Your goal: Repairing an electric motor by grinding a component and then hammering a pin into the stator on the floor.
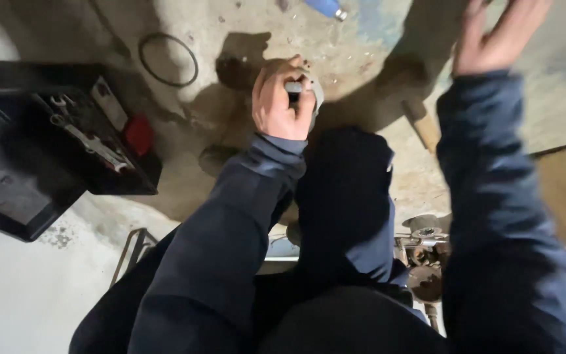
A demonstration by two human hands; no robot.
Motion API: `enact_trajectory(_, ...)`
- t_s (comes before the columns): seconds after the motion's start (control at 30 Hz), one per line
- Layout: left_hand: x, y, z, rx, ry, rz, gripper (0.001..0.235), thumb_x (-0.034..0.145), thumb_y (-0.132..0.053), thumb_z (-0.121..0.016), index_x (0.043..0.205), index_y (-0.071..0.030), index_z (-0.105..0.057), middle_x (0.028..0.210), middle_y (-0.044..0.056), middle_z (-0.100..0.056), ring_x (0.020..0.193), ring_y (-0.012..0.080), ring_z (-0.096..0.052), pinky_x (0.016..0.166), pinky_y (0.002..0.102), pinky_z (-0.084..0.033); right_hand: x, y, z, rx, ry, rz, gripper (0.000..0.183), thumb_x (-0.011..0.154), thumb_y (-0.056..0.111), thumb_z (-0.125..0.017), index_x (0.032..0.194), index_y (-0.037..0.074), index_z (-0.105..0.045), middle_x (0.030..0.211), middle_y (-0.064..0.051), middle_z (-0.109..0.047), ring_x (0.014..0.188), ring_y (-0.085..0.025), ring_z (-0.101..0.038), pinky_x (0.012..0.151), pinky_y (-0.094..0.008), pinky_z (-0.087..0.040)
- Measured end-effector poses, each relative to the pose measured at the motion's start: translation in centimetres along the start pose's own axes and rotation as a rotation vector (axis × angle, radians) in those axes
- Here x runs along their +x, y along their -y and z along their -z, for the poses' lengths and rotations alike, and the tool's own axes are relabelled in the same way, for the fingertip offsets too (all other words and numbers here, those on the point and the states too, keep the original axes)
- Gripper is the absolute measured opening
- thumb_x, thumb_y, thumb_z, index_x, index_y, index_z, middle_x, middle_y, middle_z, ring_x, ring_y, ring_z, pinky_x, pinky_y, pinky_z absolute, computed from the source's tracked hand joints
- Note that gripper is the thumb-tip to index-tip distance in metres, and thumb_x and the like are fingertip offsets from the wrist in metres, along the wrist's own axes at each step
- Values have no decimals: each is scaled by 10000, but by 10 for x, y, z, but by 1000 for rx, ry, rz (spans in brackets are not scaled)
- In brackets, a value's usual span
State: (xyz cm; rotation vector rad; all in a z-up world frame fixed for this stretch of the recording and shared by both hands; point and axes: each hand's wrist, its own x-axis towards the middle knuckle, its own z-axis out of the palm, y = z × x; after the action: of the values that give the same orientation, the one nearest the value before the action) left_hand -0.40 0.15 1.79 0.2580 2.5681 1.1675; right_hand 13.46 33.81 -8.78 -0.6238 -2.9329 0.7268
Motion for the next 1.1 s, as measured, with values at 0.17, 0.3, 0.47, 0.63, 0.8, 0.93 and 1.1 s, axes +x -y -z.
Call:
enact_trajectory(0.17, -3, 9, -12, 123, -54, 34, 419, 949, -244, -700, 1318, -56, -633, 1185, 86, -696, 1093, 324, -671, 1069, 471, -508, -99, 41, 31, 128, 50, -246, 301, 1062, 177, -662, 1307, 2, -647, 1170, -206, -647, 1045, -392, -619, 901, -444, -501)
enact_trajectory(0.3, -9, 11, -12, 157, -109, 20, 358, 980, -266, -691, 1299, -119, -619, 1384, 115, -665, 1172, 318, -674, 1024, 419, -526, -157, 48, 19, 127, 211, -314, 371, 1022, 237, -733, 1322, 44, -633, 1206, -179, -657, 1114, -377, -627, 987, -457, -506)
enact_trajectory(0.47, -18, 10, -21, 154, -122, 76, 431, 970, -277, -714, 1345, -98, -601, 1357, 103, -663, 1178, 335, -664, 1036, 433, -530, -158, 47, 0, -51, 257, -295, 630, 813, 273, -856, 1347, 61, -598, 1216, -208, -623, 1124, -416, -606, 970, -464, -520)
enact_trajectory(0.63, -20, 16, -22, 169, -87, 66, 509, 919, -286, -735, 1376, -97, -613, 1321, 121, -660, 1195, 351, -654, 1035, 448, -532, -137, 28, 14, 107, 528, -382, 589, 808, 248, -850, 1307, 45, -613, 1178, -208, -672, 1080, -398, -664, 943, -458, -546)
enact_trajectory(0.8, -15, 20, -22, 143, -118, -5, 399, 915, -270, -737, 1269, -145, -601, 1379, 104, -670, 1228, 319, -657, 1050, 430, -541, -102, 46, 49, 315, 984, -785, 527, 826, 298, -829, 1234, 20, -648, 993, -183, -726, 865, -313, -718, 783, -431, -557)
enact_trajectory(0.93, -9, 18, -23, 140, -110, 40, 474, 867, -272, -756, 1289, -87, -644, 1320, 123, -674, 1186, 324, -661, 992, 442, -538, -51, 105, 91, 367, 1029, -870, 540, 839, 252, -753, 1281, 8, -560, 924, -232, -712, 693, -305, -720, 630, -436, -579)
enact_trajectory(1.1, -13, 11, -21, 88, -21, 212, 488, 834, -254, -758, 1285, -76, -694, 1212, 124, -707, 1076, 317, -682, 934, 442, -549, 28, 201, 166, 6, 876, -119, 573, 933, 277, -758, 1387, 27, -513, 886, -236, -719, 798, -411, -716, 686, -461, -564)
